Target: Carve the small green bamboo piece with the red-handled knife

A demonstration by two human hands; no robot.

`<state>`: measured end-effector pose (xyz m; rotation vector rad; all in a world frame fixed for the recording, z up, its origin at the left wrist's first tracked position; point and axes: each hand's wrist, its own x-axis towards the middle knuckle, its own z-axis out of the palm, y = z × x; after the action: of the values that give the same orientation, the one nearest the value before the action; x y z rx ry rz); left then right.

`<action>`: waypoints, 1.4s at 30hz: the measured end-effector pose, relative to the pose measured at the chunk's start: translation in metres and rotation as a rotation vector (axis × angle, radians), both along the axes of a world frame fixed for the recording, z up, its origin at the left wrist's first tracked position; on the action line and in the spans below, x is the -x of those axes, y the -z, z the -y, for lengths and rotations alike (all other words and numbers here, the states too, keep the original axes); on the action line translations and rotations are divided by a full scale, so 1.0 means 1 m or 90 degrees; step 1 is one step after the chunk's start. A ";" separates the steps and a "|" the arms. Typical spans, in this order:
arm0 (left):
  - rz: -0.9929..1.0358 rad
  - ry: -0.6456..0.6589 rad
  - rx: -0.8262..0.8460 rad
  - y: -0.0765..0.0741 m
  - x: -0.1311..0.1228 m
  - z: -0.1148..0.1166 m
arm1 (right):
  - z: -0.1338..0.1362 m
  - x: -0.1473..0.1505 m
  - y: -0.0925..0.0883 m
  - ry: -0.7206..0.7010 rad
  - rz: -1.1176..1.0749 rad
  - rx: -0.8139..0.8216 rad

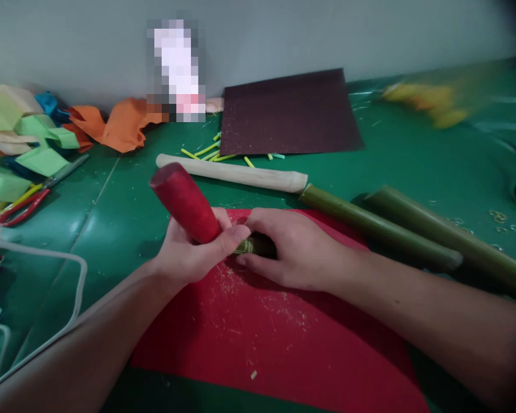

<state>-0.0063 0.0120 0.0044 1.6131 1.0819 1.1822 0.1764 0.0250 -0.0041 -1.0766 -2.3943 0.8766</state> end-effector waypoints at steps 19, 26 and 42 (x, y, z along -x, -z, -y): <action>-0.081 -0.155 -0.170 0.008 -0.009 0.005 | -0.004 -0.003 0.004 -0.003 0.000 -0.015; -0.070 -0.195 -0.148 0.008 -0.010 0.008 | -0.006 -0.003 0.001 -0.006 0.008 0.000; 0.063 -0.189 0.041 0.007 -0.003 0.000 | -0.004 -0.002 0.001 -0.004 0.017 0.001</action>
<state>-0.0033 0.0119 -0.0025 1.3608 1.3130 1.3890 0.1783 0.0290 -0.0053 -1.0884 -2.4197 0.8711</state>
